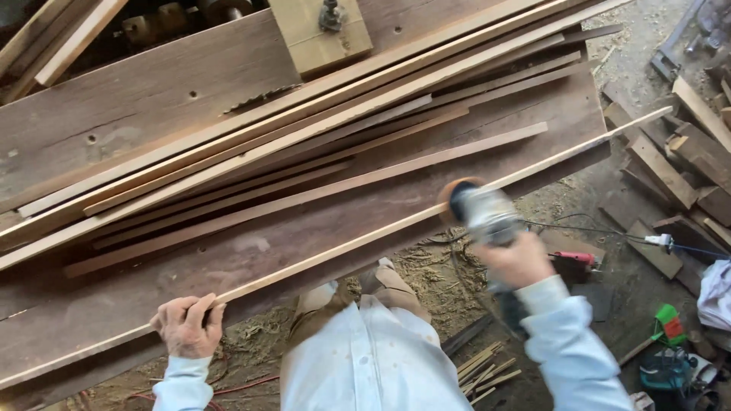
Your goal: Sanding long thin wood strips using a handheld power sander on a workbench.
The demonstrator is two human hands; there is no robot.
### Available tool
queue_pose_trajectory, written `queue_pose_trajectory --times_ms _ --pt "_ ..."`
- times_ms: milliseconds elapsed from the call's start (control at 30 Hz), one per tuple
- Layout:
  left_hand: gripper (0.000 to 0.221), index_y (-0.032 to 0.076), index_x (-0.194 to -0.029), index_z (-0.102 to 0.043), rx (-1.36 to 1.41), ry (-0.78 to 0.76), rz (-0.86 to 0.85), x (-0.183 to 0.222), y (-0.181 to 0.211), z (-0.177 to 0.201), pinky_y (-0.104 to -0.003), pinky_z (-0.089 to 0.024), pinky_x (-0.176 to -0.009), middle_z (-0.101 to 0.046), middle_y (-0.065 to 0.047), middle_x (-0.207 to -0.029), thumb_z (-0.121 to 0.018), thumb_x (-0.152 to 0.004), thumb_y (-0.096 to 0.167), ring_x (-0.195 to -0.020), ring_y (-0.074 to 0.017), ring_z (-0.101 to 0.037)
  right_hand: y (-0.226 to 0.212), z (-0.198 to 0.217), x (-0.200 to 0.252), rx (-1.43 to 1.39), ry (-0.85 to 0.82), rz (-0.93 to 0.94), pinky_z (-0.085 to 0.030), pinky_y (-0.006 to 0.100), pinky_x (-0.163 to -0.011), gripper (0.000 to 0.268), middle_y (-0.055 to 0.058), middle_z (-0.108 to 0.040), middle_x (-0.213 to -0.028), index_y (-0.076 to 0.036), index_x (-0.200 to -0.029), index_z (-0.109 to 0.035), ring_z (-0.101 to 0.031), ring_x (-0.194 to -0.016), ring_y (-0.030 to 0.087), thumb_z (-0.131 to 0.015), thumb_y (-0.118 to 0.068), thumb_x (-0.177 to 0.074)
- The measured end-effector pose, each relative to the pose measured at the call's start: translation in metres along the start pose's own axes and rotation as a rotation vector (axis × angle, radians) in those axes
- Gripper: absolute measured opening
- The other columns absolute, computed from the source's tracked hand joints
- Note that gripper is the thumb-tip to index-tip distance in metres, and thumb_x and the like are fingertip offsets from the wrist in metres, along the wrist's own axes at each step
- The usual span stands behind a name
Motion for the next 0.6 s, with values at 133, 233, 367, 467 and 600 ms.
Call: queue_pose_trajectory --times_ms 133,233,367,467,600 --pt "0.021 0.027 -0.105 -0.073 0.032 0.04 0.013 -0.008 0.007 0.011 -0.044 -0.034 -0.096 -0.058 0.0 -0.102 -0.075 -0.094 0.045 -0.099 -0.0267 -0.056 -0.07 -0.092 0.065 0.021 -0.058 0.252 -0.059 0.031 -0.071 0.026 -0.001 -0.08 -0.076 -0.02 -0.087 -0.081 -0.075 -0.071 0.013 -0.08 -0.037 -0.068" --pt "0.019 0.028 -0.104 -0.073 0.03 0.009 0.026 -0.006 -0.007 0.015 -0.044 -0.032 -0.096 -0.06 0.002 -0.105 -0.075 -0.094 0.045 -0.101 -0.0256 -0.055 -0.101 -0.156 0.108 0.168 -0.246 0.281 -0.063 0.031 -0.069 0.046 0.0 -0.079 -0.088 -0.019 -0.101 -0.074 -0.076 -0.075 0.017 -0.077 -0.051 -0.067" --pt "0.017 0.017 -0.103 -0.078 -0.047 0.007 -0.089 0.003 -0.052 0.061 -0.046 -0.047 -0.109 -0.071 -0.008 -0.11 -0.086 -0.09 0.025 -0.107 -0.0283 -0.064 -0.116 -0.177 0.133 0.162 -0.256 0.431 -0.06 0.042 -0.068 0.06 0.005 -0.075 -0.087 -0.017 -0.107 -0.057 -0.074 -0.076 0.029 -0.077 -0.057 -0.067" --pt "0.03 0.021 -0.116 -0.08 -0.242 -0.059 -0.01 0.019 -0.079 0.078 -0.044 -0.045 -0.116 -0.075 -0.007 -0.121 -0.084 -0.092 0.039 -0.116 -0.0273 -0.064 -0.109 -0.172 0.14 0.158 -0.255 0.432 -0.057 0.046 -0.073 0.061 0.007 -0.075 -0.086 -0.02 -0.114 -0.054 -0.072 -0.08 0.036 -0.073 -0.055 -0.067" --pt "0.045 0.012 -0.119 -0.078 -0.094 0.01 -0.091 -0.049 0.037 0.068 -0.048 -0.052 -0.1 -0.064 -0.017 -0.121 -0.08 -0.087 0.044 -0.115 -0.0348 -0.058 -0.119 -0.162 0.147 0.111 -0.29 0.453 -0.063 0.038 -0.076 0.057 0.003 -0.078 -0.097 -0.02 -0.118 -0.064 -0.076 -0.084 0.026 -0.073 -0.048 -0.069"
Point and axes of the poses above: each hand's wrist, its own x-axis away from the middle knuckle, its own z-axis out of the back of the hand, y = z × x, the point moved 10 cm from there along -x, towards the middle knuckle
